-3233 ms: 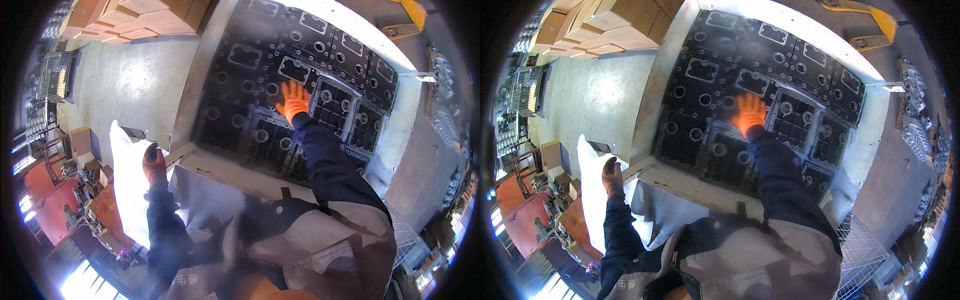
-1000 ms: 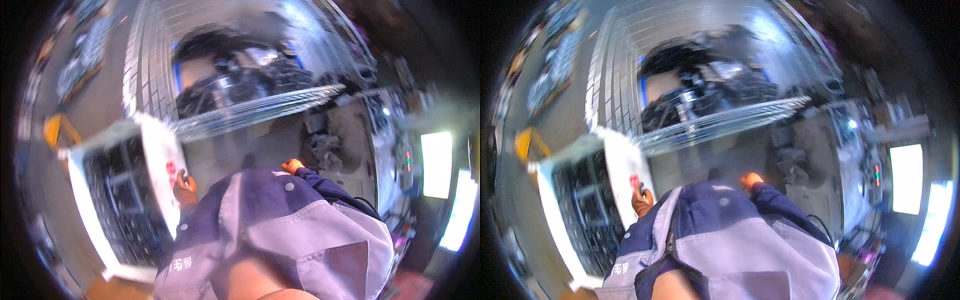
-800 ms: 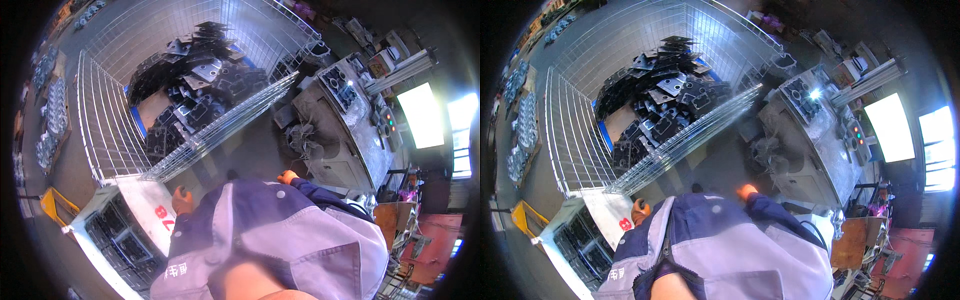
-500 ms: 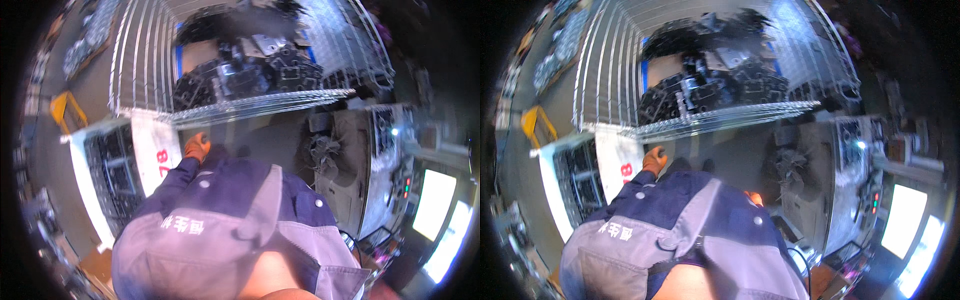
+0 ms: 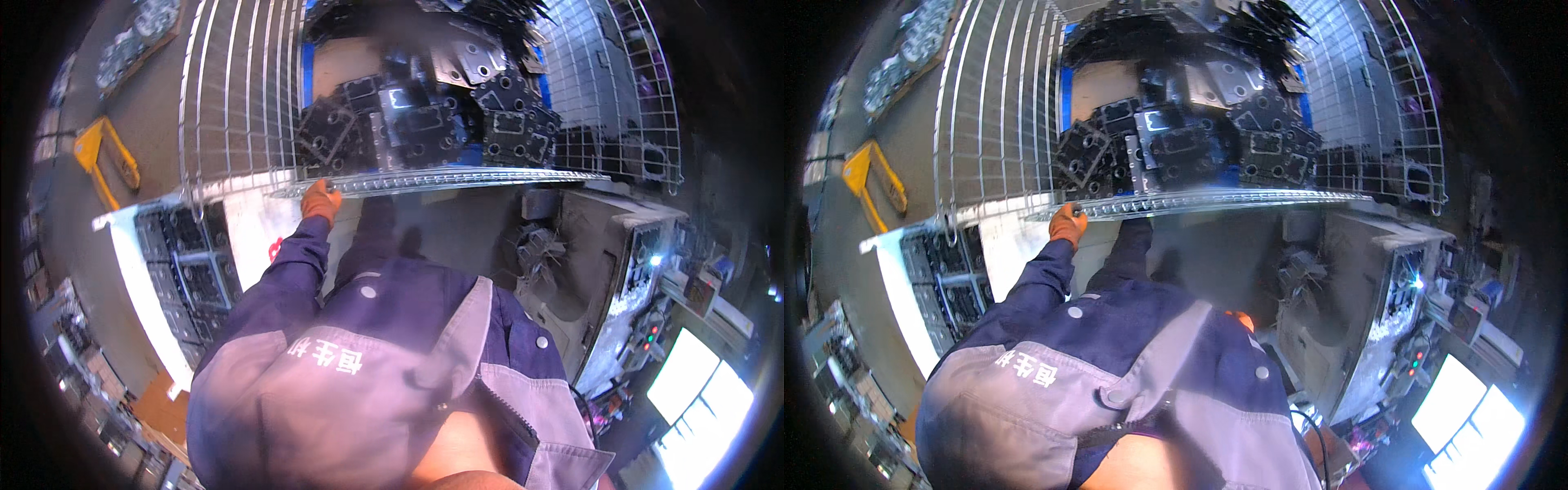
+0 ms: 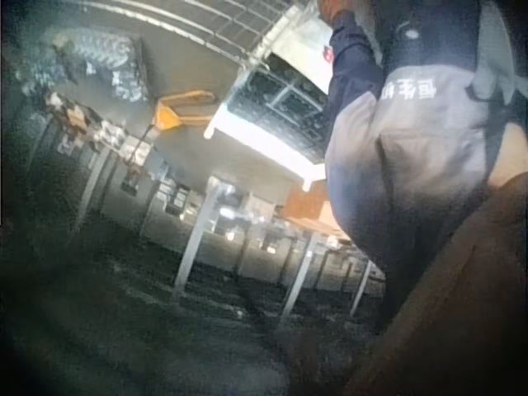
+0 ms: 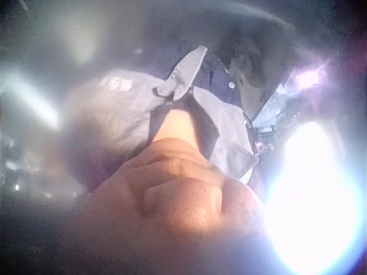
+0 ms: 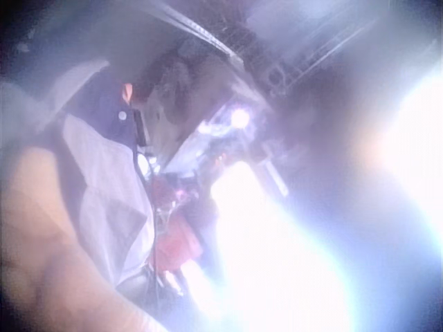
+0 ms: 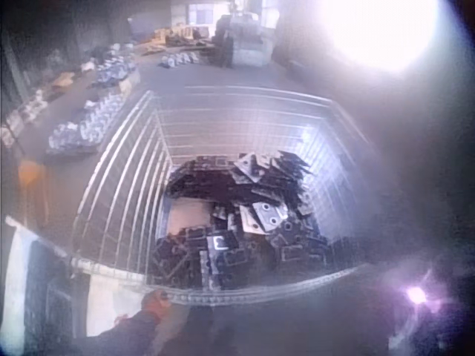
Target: The person repeatedly picks dark metal engine parts from a wire mesh bin, places them on a workbench, and then moves them into a white cardboard box. The cycle of picking, placing, and boxing continues throughout the clip.
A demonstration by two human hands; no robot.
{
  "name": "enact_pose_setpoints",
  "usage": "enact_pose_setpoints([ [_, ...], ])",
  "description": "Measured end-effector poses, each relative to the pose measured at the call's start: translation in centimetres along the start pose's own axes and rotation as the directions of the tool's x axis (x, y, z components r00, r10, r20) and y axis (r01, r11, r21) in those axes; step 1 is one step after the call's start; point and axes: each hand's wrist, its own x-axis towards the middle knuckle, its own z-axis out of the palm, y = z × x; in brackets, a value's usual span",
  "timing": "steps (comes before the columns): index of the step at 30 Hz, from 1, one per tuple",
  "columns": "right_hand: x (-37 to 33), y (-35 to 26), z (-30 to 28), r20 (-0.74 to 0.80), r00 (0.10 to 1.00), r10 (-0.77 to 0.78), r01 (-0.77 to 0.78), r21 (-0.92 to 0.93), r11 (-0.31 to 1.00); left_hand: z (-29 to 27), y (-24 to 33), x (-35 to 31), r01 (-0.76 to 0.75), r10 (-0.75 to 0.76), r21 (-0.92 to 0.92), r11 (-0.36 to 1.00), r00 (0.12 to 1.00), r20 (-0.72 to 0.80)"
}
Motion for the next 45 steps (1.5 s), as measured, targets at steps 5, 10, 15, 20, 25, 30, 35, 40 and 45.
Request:
enact_pose_setpoints([
  [5, -2.5, -6.7, -2.4, -0.099, 0.99, 0.105, -0.105, 0.01, 0.994, 0.9, -1.3, 3.8, 0.062, -0.088, 0.116, 0.991, 0.968, 0.237],
  [10, -3.0, -10.0, -2.6, -0.149, 0.989, -0.008, 0.028, 0.129, 0.991, 2.3, -1.5, 8.3, -0.277, 0.056, 0.326, 0.904, 0.833, 0.55],
  [15, -2.1, -7.7, -3.0, -0.139, 0.99, -0.005, 0.034, 0.203, 0.979, 3.5, 1.2, 12.5, -0.162, 0.095, 0.107, 0.981, 0.881, 0.464],
  [20, -0.5, -7.5, -9.0, -0.805, 0.534, 0.259, 0.35, 0.489, 0.799, 3.7, 6.3, 13.6, -0.23, 0.184, 0.046, 0.972, 0.868, 0.462],
  [25, -2.4, -5.0, -24.4, -0.968, -0.193, 0.16, 0.477, 0.05, 0.878, 4.2, 11.6, 10.7, -0.393, 0.33, 0.057, 0.918, 0.836, 0.438],
  [30, -8.9, -0.9, -36.5, -0.829, -0.56, 0.008, 0.45, -0.296, 0.842, 7.1, 13.8, 5.4, -0.355, 0.306, 0.081, 0.931, 0.885, 0.352],
  [35, -10.5, 2.3, -41.6, -0.836, -0.549, -0.003, 0.411, -0.272, 0.87, 10.2, 14.6, 1.5, -0.207, 0.15, 0.109, 0.972, 0.908, 0.391],
  [40, -9.3, 4.0, -43.7, -0.842, -0.537, -0.062, 0.493, -0.373, 0.786, 10.9, 14.9, -2.9, -0.131, 0.08, 0.182, 0.975, 0.961, 0.265],
  [45, -8.6, 3.8, -44.5, -0.847, -0.531, 0.02, 0.659, -0.398, 0.638, 10.7, 16.6, -4.9, -0.101, 0.026, 0.272, 0.957, 0.963, 0.266],
])
